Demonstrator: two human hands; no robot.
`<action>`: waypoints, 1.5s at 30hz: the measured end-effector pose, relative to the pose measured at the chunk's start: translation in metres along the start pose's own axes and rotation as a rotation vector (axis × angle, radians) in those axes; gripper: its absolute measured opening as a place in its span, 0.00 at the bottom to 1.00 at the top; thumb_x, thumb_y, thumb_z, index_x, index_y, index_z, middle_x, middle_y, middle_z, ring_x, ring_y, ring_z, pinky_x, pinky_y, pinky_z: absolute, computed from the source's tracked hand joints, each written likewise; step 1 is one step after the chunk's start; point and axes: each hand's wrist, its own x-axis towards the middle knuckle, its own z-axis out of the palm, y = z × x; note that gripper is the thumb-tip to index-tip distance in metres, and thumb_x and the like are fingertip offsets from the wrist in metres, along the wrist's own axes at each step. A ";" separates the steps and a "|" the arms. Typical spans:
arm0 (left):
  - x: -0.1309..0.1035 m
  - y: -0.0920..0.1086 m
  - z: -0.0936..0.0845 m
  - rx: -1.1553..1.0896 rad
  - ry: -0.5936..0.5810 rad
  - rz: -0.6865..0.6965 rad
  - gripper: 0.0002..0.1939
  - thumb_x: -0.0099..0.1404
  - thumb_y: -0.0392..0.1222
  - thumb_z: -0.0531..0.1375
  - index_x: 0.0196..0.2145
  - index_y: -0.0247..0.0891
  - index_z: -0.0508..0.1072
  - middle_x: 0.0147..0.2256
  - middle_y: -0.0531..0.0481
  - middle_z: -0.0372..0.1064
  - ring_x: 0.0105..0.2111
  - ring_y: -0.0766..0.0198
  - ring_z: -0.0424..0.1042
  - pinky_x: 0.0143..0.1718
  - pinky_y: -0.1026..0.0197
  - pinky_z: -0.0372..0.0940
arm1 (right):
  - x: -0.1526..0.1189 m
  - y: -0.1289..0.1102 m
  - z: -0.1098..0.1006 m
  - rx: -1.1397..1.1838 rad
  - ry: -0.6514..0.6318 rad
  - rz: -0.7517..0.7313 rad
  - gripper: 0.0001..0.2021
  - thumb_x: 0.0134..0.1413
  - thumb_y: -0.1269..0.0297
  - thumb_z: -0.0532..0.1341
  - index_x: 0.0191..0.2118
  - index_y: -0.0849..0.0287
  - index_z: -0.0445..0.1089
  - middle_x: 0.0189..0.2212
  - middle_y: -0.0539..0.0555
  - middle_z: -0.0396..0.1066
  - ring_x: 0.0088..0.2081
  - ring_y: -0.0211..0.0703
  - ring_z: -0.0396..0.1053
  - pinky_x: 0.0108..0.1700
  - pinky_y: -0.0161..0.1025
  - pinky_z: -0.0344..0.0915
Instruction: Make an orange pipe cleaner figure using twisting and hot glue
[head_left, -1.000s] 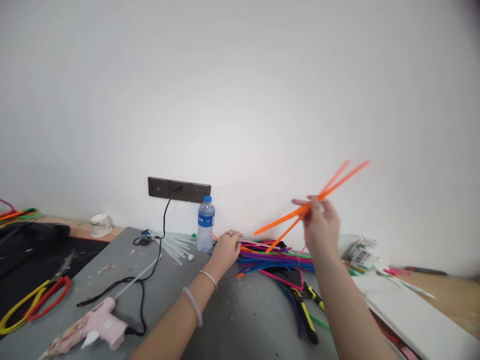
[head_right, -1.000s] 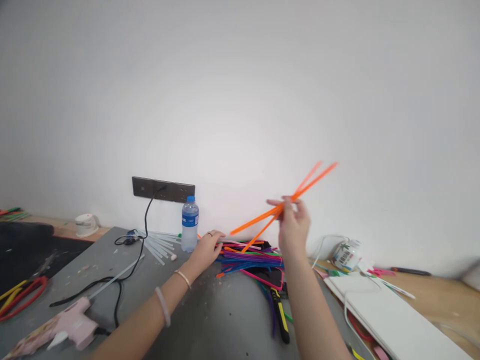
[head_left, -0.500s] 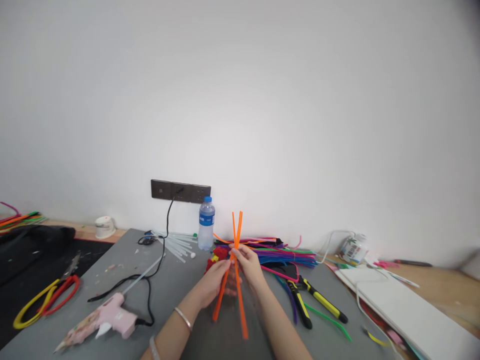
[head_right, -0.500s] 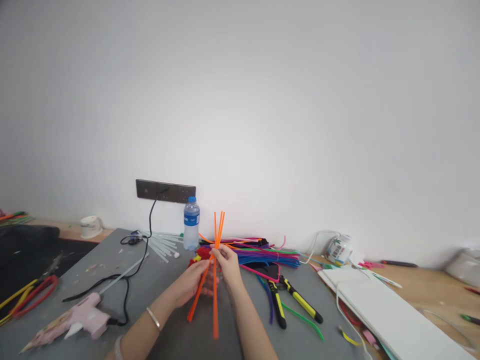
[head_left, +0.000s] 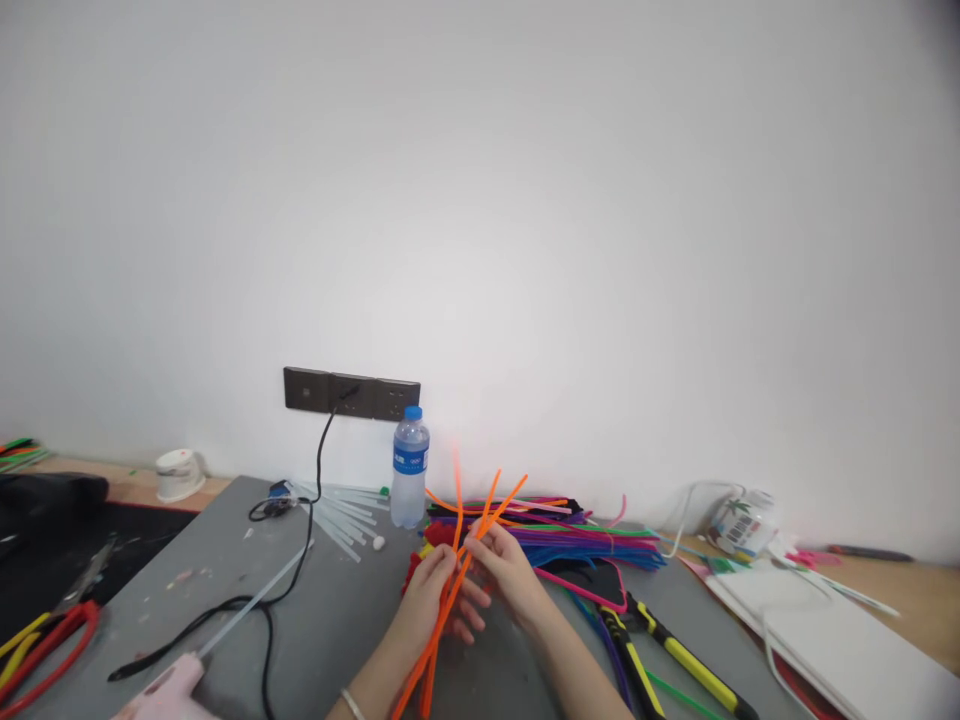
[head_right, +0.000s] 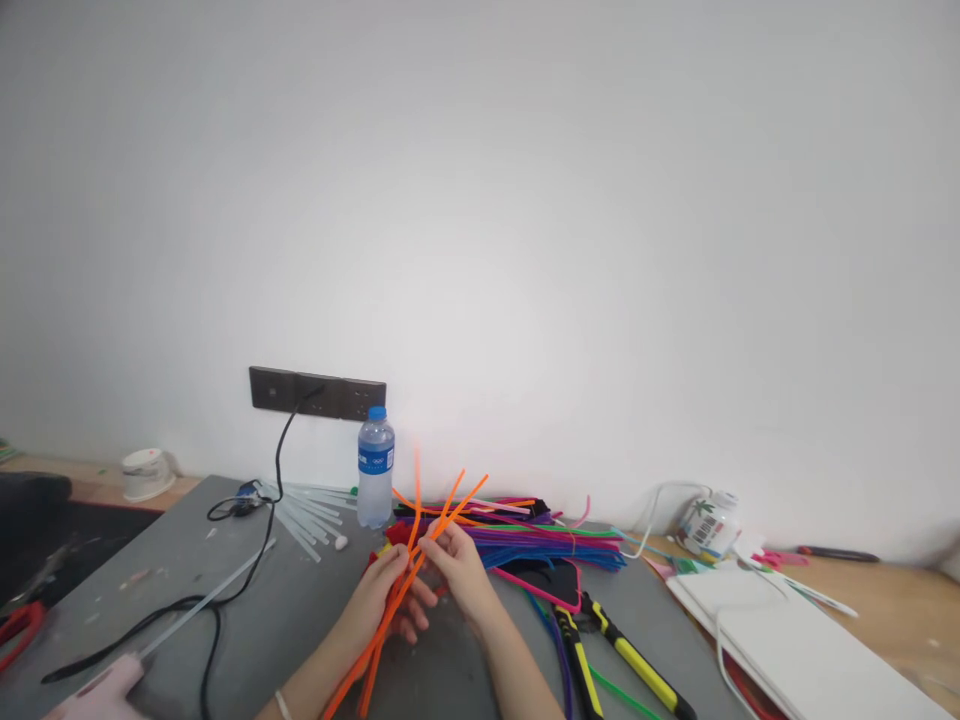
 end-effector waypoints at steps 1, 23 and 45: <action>0.002 -0.002 0.000 0.002 -0.021 -0.001 0.29 0.50 0.66 0.62 0.36 0.40 0.59 0.21 0.52 0.75 0.14 0.63 0.72 0.12 0.68 0.61 | -0.001 0.002 0.000 0.002 0.006 -0.002 0.16 0.41 0.53 0.71 0.28 0.57 0.68 0.21 0.44 0.65 0.21 0.34 0.62 0.22 0.31 0.59; -0.031 0.000 0.012 0.127 -0.126 -0.009 0.28 0.55 0.71 0.56 0.29 0.40 0.60 0.19 0.45 0.77 0.16 0.60 0.74 0.16 0.67 0.64 | -0.022 -0.032 0.008 -0.173 0.113 -0.135 0.21 0.47 0.50 0.68 0.28 0.54 0.54 0.18 0.39 0.57 0.14 0.27 0.52 0.15 0.27 0.50; -0.038 -0.004 0.013 0.197 -0.241 -0.064 0.31 0.55 0.71 0.55 0.36 0.37 0.64 0.21 0.45 0.77 0.18 0.61 0.75 0.19 0.67 0.64 | -0.027 -0.030 0.013 -0.510 0.218 -0.252 0.17 0.56 0.48 0.58 0.30 0.59 0.67 0.20 0.45 0.55 0.22 0.37 0.51 0.23 0.34 0.51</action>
